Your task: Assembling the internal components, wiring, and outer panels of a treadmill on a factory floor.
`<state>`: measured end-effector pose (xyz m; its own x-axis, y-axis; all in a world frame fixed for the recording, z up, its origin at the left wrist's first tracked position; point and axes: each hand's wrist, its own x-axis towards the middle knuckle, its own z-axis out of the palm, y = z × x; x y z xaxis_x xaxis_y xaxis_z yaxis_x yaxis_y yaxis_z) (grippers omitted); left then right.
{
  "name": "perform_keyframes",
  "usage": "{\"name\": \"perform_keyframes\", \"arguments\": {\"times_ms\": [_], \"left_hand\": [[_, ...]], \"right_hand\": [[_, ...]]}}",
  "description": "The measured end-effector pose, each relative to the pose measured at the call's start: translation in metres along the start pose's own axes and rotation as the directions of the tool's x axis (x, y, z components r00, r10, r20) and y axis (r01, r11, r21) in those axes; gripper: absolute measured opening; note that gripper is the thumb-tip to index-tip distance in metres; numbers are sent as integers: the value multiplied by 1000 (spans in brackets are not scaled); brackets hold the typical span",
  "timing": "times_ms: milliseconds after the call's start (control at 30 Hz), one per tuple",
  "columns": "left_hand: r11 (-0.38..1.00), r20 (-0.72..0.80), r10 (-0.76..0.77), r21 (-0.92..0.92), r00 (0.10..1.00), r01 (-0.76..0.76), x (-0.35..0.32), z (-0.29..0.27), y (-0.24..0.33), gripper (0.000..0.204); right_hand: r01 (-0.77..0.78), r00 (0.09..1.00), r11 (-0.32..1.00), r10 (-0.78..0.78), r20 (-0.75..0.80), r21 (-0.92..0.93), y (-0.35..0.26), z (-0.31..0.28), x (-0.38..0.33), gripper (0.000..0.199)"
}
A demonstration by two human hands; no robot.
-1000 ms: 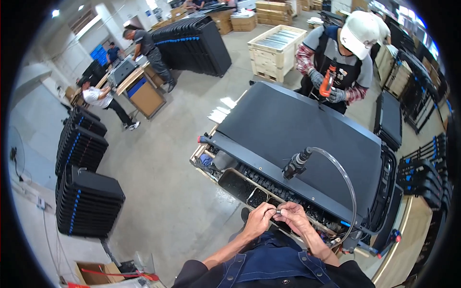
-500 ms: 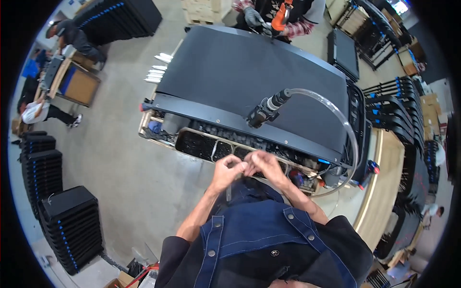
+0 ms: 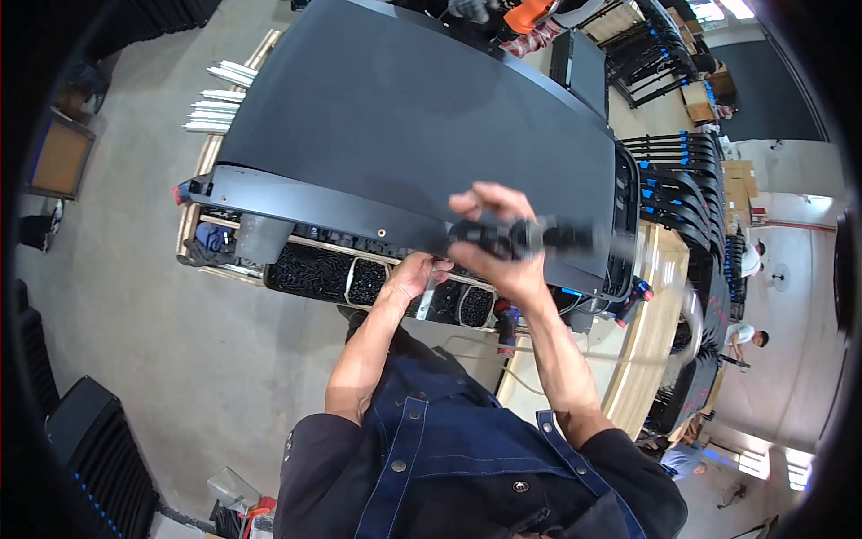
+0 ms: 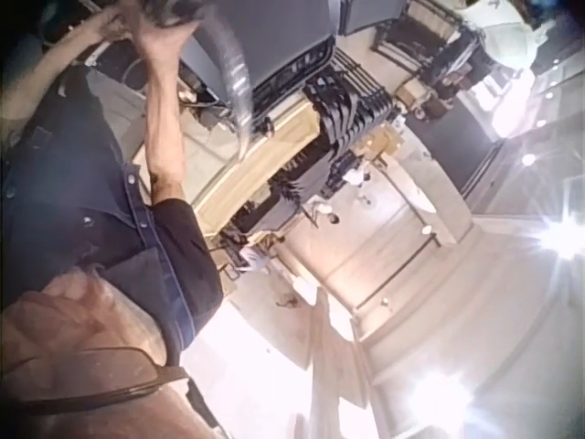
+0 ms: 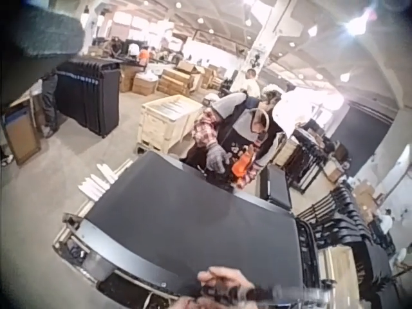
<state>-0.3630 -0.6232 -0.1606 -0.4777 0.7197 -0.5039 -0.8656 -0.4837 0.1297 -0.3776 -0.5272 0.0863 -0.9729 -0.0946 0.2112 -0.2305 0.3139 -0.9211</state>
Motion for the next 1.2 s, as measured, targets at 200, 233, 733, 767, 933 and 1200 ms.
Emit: {"name": "perform_keyframes", "arguments": {"times_ms": [200,233,733,767,933,1200], "left_hand": [[1000,163,-19,-8,986,20,18,1,14,13],[1000,182,4,6,983,-5,21,-5,13,15],[945,-48,324,64,945,-321,16,-6,13,22],[925,-15,336,191,942,-327,16,-6,18,26],[952,123,259,133,958,-274,30,-33,9,26],[909,31,303,292,952,-299,18,-11,13,30]], "right_hand": [[-46,987,982,74,-146,185,20,-2,3,78],[-83,978,969,125,-170,233,19,-3,6,73],[28,996,957,-3,-84,290,33,-1,5,50],[-6,988,959,49,-144,285,29,1,4,51],[-51,982,961,98,-162,273,21,9,6,53],[37,997,947,-11,-83,318,31,-3,6,45]]}}
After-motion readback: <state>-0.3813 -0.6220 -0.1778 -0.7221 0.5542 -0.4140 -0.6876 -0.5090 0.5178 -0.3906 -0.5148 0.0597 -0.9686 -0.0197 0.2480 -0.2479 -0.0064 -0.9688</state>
